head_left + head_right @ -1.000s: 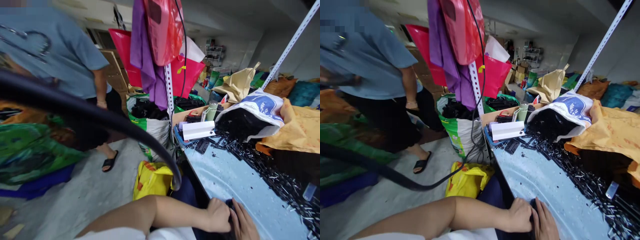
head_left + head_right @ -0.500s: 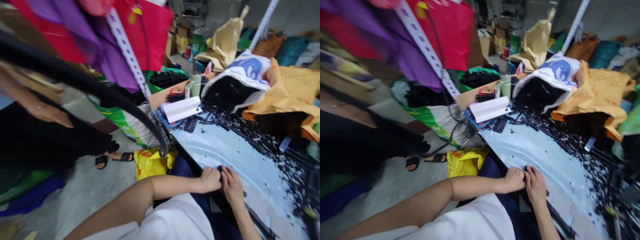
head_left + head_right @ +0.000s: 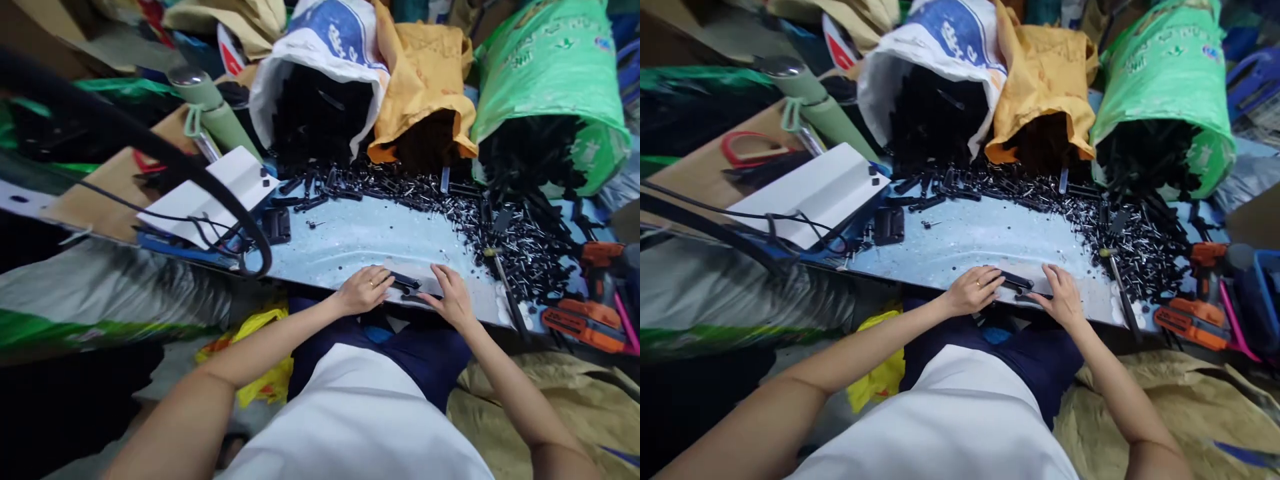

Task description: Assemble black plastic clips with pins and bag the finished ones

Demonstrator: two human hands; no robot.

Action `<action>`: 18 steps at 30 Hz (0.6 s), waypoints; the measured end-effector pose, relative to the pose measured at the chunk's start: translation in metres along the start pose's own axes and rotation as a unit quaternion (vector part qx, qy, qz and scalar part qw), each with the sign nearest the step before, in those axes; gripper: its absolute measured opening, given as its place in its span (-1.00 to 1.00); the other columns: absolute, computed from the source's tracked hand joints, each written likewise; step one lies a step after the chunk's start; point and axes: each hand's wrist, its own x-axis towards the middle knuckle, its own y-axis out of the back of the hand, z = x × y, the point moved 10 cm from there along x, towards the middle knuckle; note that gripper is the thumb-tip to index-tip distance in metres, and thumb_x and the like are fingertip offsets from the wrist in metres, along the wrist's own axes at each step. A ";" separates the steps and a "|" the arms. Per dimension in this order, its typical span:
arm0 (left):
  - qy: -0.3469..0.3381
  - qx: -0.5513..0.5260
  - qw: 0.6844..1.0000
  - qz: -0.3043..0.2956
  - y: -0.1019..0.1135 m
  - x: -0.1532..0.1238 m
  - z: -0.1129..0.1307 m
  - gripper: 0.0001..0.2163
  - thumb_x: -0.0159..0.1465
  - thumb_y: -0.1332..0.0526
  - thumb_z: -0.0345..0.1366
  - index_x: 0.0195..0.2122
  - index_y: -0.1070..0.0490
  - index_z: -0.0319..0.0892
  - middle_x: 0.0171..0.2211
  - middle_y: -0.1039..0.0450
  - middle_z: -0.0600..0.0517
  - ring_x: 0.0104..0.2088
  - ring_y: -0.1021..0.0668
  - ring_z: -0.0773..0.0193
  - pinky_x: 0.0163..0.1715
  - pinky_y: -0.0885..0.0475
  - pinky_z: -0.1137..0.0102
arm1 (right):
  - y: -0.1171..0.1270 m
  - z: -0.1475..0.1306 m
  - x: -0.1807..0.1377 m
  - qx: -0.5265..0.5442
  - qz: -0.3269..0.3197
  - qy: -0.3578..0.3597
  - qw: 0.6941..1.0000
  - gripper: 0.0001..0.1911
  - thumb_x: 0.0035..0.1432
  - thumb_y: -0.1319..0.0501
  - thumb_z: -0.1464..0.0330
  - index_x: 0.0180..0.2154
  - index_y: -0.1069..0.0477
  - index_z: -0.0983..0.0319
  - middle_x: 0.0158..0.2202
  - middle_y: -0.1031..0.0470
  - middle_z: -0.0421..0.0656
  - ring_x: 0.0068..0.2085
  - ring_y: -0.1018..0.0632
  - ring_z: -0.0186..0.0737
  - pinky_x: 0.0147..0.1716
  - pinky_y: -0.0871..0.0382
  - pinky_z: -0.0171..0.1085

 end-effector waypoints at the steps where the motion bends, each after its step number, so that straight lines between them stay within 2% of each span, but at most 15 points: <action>1: -0.055 -0.003 0.998 -0.025 -0.009 0.005 0.007 -0.71 0.28 -0.03 -0.22 -0.04 -0.35 -0.22 -0.06 -0.42 -0.15 -0.02 -0.43 0.13 -0.06 -0.33 0.25 | -0.002 0.010 -0.008 -0.039 -0.018 -0.009 0.999 -0.43 0.10 -0.07 -0.02 -0.06 -0.36 0.29 -0.16 -0.43 0.07 -0.16 -0.45 -0.03 -0.22 -0.33 -0.12; 3: -0.103 0.003 0.991 -0.089 -0.028 0.017 0.013 -0.65 0.27 -0.07 -0.19 0.02 -0.29 -0.25 -0.02 -0.39 -0.18 -0.04 -0.44 0.13 -0.06 -0.32 0.26 | -0.012 0.021 -0.019 -0.102 -0.072 -0.009 0.992 -0.42 0.08 -0.03 -0.09 -0.31 -0.44 0.31 -0.38 -0.45 0.01 -0.33 -0.46 -0.11 -0.37 -0.28 -0.22; 6: -0.069 0.018 0.986 -0.154 -0.042 0.036 0.006 -0.62 0.26 -0.07 -0.17 0.02 -0.29 -0.31 -0.16 -0.46 -0.20 -0.17 -0.50 0.14 -0.19 -0.35 0.32 | -0.027 0.025 -0.020 -0.135 -0.141 0.004 0.981 -0.39 0.15 0.07 -0.08 -0.53 -0.39 0.28 -0.56 -0.40 -0.06 -0.50 -0.42 -0.23 -0.52 -0.13 -0.30; 9: 0.003 0.005 0.983 -0.185 -0.039 0.047 -0.007 -0.69 0.31 0.03 -0.18 -0.19 -0.43 -0.26 -0.33 -0.50 -0.11 -0.26 -0.52 0.18 -0.30 -0.36 0.38 | -0.032 0.022 -0.012 -0.111 -0.200 0.027 0.973 -0.36 0.19 0.14 -0.07 -0.53 -0.39 0.27 -0.58 -0.42 -0.08 -0.54 -0.41 -0.27 -0.55 -0.04 -0.32; 12: 0.052 -0.026 0.977 -0.204 -0.035 0.049 -0.014 -0.65 0.34 0.10 -0.24 -0.35 -0.46 -0.17 -0.39 -0.52 -0.02 -0.31 -0.54 0.23 -0.37 -0.34 0.43 | -0.031 0.012 -0.009 -0.053 -0.258 0.061 0.963 -0.37 0.23 0.20 -0.03 -0.52 -0.38 0.25 -0.59 -0.43 -0.12 -0.54 -0.43 -0.29 -0.55 -0.04 -0.34; 15: 0.111 -0.008 0.974 -0.196 -0.030 0.047 -0.022 -0.62 0.34 0.11 -0.21 -0.36 -0.48 -0.19 -0.37 -0.54 -0.06 -0.34 -0.56 0.18 -0.41 -0.34 0.40 | -0.026 0.003 -0.006 -0.047 -0.279 0.061 0.957 -0.40 0.22 0.16 -0.02 -0.49 -0.38 0.25 -0.56 -0.46 -0.11 -0.51 -0.46 -0.28 -0.54 -0.05 -0.33; 18: 0.187 0.046 0.964 -0.183 -0.025 0.044 -0.028 -0.55 0.34 0.13 -0.15 -0.35 -0.50 -0.27 -0.41 -0.54 -0.15 -0.37 -0.57 0.11 -0.44 -0.35 0.37 | -0.024 0.002 -0.001 -0.106 -0.282 0.014 0.953 -0.42 0.18 0.10 -0.05 -0.47 -0.39 0.26 -0.53 -0.47 -0.07 -0.52 -0.45 -0.24 -0.55 -0.01 -0.30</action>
